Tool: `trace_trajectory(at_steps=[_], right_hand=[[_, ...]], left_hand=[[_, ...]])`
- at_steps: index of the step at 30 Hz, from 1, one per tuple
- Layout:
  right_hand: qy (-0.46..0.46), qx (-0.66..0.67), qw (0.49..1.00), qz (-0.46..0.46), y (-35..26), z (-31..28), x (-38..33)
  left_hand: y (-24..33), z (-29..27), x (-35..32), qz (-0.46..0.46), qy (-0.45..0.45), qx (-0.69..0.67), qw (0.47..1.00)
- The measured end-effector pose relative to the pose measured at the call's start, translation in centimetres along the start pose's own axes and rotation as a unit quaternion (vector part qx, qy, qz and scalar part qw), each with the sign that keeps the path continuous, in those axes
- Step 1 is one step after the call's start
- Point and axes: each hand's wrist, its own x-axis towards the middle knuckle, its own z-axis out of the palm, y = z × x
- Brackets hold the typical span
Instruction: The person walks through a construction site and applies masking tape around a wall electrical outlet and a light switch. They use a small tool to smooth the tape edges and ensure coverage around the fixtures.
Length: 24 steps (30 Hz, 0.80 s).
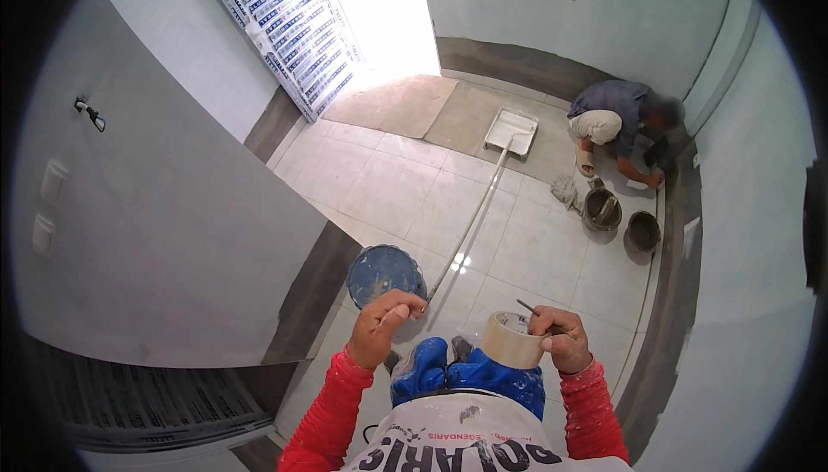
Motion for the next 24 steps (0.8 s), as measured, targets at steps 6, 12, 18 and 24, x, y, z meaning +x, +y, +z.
trace_trajectory(at_steps=[6, 12, 18, 24], right_hand=[[0.01, -0.052, 0.998, -0.017, -0.5, -0.6, 0.7], [0.001, -0.094, 0.995, -0.045, -1.0, -0.4, 1.1], [-0.016, -0.122, 0.991, -0.047, -2.3, 0.0, 1.3], [-0.013, -0.158, 0.986, -0.059, -2.9, 0.3, 1.4]], left_hand=[[-2.5, 2.6, -0.7, -0.09, -0.011, -0.067, 0.994], [-3.1, 5.5, -0.5, -0.148, 0.027, -0.101, 0.983], [-4.0, 5.6, 0.8, -0.181, 0.018, -0.152, 0.972], [-4.0, 5.7, 1.2, -0.149, 0.034, -0.099, 0.983]])
